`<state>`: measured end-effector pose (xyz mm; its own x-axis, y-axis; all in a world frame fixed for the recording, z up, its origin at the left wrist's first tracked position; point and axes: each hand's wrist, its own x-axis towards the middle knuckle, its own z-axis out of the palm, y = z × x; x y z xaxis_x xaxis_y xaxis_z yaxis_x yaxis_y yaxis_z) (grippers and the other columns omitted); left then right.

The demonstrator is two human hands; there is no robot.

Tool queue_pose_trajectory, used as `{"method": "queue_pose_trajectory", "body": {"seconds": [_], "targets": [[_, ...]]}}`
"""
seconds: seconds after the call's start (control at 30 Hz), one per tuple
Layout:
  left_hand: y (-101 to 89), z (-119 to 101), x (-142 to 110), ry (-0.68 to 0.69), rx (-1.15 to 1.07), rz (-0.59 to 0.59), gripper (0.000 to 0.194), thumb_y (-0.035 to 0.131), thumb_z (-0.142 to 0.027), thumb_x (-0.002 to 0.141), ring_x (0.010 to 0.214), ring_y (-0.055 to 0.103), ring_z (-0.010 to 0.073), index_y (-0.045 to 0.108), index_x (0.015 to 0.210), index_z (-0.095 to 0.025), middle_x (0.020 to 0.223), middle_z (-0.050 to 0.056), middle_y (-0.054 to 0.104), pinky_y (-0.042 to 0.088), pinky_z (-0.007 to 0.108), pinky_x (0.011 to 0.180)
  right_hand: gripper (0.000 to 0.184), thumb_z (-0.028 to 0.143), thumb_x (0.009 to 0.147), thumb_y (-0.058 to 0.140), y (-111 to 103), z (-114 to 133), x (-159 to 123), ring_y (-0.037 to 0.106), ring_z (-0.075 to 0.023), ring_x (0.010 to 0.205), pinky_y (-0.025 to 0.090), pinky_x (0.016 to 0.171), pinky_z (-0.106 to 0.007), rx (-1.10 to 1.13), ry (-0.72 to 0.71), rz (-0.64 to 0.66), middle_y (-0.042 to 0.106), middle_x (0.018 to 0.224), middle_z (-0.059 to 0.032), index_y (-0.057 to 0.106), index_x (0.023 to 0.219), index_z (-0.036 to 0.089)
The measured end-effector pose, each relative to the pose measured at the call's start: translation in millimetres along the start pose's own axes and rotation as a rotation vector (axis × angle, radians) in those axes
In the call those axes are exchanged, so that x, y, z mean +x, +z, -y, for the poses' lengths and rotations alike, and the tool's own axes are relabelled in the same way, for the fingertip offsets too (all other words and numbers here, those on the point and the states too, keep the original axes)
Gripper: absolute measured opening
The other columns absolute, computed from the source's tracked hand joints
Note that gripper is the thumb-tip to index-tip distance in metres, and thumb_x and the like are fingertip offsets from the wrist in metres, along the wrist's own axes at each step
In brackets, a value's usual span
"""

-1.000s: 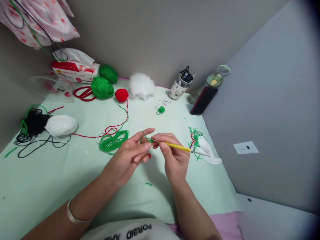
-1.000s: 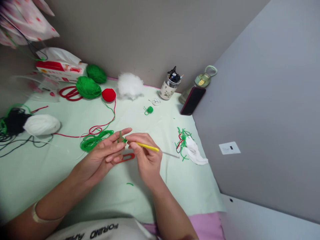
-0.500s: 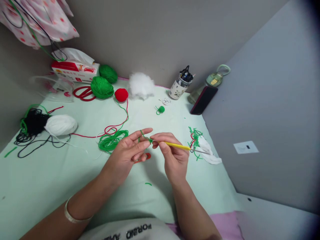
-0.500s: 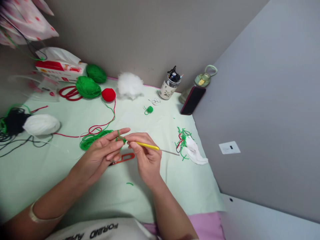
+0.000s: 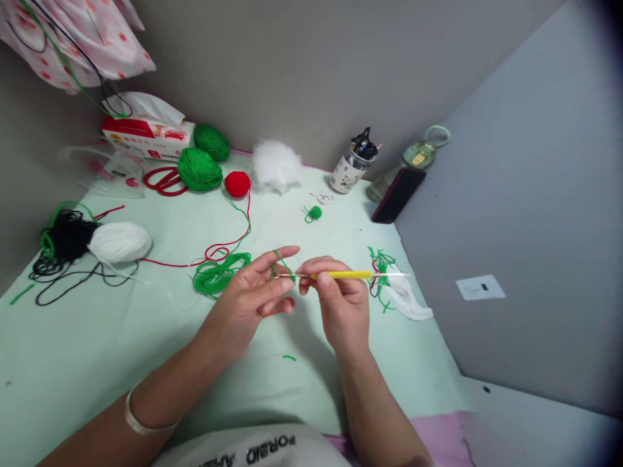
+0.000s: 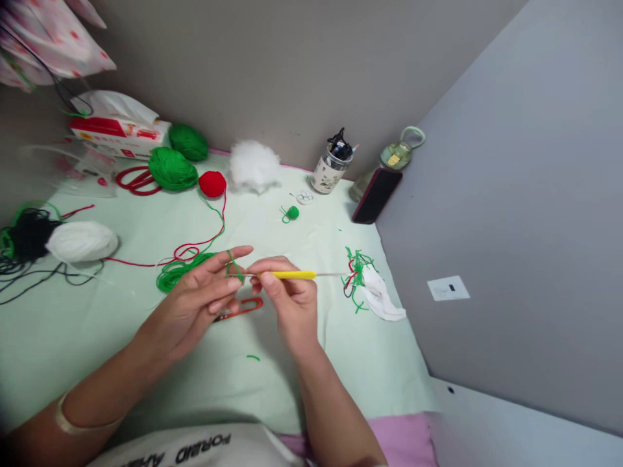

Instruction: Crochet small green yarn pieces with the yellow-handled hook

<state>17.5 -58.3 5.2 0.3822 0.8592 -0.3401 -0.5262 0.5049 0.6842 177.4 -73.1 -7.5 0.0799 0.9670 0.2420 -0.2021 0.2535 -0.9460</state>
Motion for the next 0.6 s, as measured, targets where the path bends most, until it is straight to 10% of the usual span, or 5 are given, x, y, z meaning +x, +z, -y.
{"method": "queue_pose_trajectory", "body": {"seconds": [0.33, 0.6], "targets": [[-2.4, -3.6, -0.7, 0.046, 0.141, -0.029, 0.031, 0.081, -0.025, 0.084, 0.053, 0.048, 0.0022, 0.081, 0.115, -0.029, 0.081, -0.005, 0.06, 0.054, 0.019, 0.064, 0.019, 0.029, 0.105, 0.056, -0.6, 7.3, -3.0, 0.07, -0.0137, 0.069, 0.06, 0.063, -0.029, -0.046, -0.027, -0.004, 0.077, 0.093, -0.0035, 0.074, 0.1, 0.023], [-7.1, 3.6, 2.6, 0.186, 0.244, -0.122, 0.045, 0.081, -0.026, 0.085, 0.066, 0.063, 0.009, 0.072, 0.129, -0.027, 0.084, -0.005, 0.061, 0.056, 0.022, 0.065, 0.028, 0.01, 0.101, 0.054, 2.8, 2.6, -14.4, 0.074, -0.02, 0.093, 0.062, 0.073, -0.031, -0.848, -0.694, 0.144, 0.077, 0.104, -0.0112, 0.066, 0.124, 0.02]]}}
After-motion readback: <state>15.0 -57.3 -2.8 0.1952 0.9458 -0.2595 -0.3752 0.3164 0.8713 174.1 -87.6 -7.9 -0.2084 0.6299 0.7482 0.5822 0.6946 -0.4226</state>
